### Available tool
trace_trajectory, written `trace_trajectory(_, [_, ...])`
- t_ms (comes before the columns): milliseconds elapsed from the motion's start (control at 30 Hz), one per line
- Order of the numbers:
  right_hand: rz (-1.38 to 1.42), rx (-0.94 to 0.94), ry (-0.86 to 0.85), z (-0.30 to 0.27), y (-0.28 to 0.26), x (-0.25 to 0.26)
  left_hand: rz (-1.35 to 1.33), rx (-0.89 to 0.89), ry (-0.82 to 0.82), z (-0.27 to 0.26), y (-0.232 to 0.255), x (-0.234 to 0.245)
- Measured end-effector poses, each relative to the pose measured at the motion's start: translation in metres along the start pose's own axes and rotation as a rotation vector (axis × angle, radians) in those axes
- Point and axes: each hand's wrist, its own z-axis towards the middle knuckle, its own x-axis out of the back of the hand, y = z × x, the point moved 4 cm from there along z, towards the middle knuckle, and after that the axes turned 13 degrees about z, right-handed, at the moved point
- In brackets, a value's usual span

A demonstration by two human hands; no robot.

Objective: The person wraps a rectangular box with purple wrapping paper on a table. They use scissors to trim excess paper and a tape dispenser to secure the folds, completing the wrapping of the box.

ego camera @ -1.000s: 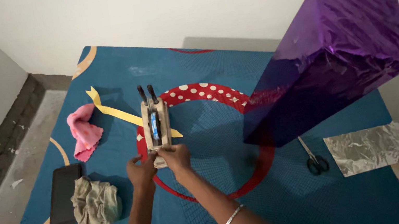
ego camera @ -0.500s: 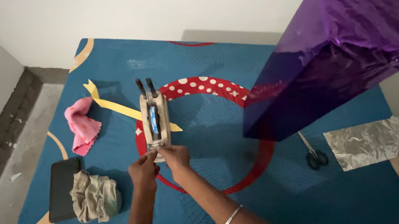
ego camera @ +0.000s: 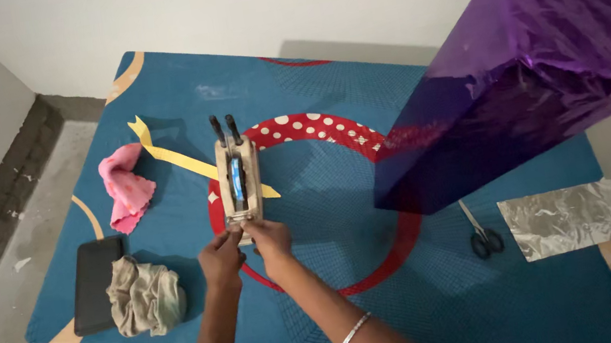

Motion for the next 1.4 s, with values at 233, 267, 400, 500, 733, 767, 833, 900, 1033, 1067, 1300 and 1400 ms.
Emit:
trace_trajectory(233, [0.053, -0.028, 0.029, 0.000, 0.003, -0.003, -0.095, 0.096, 0.031, 0.006, -0.008, -0.005])
trace_trajectory(267, [0.066, -0.015, 0.011, -0.001, 0.003, -0.004, -0.105, 0.085, 0.035, 0.004, -0.008, -0.005])
trace_trajectory(400, [0.198, -0.008, -0.007, -0.004, 0.010, -0.004, -0.108, 0.096, 0.059, -0.004, -0.007, -0.007])
trace_trajectory(500, [0.222, -0.006, -0.065, -0.006, 0.013, -0.004, -0.051, 0.103, 0.101, -0.008, -0.001, -0.007])
trace_trajectory(733, [0.300, -0.128, 0.033, 0.003, 0.032, -0.010, 0.083, -0.100, 0.141, -0.017, 0.016, -0.002])
trace_trajectory(767, [0.345, -0.144, 0.023, 0.006, 0.037, -0.011, 0.088, -0.101, 0.139, -0.018, 0.016, -0.001])
trace_trajectory(833, [0.413, -0.196, 0.003, 0.015, 0.051, -0.009, 0.221, -0.141, 0.205, -0.018, 0.019, 0.001])
trace_trajectory(900, [0.459, -0.268, -0.015, 0.026, 0.069, -0.007, 0.475, -0.218, 0.338, -0.018, 0.022, 0.008])
trace_trajectory(1033, [0.399, -0.327, -0.088, 0.037, 0.100, -0.009, 0.349, -0.165, 0.223, -0.023, 0.000, 0.025])
trace_trajectory(1067, [0.350, -0.337, -0.115, 0.028, 0.106, -0.003, 0.338, -0.214, 0.220, -0.027, -0.004, 0.032])
trace_trajectory(1300, [-0.029, -0.082, -0.248, -0.033, 0.044, 0.028, 0.261, -0.151, 0.116, -0.058, -0.030, 0.028])
trace_trajectory(1400, [-0.048, 0.052, -0.236, -0.068, -0.008, 0.039, 0.229, -0.201, -0.017, -0.079, -0.013, -0.001])
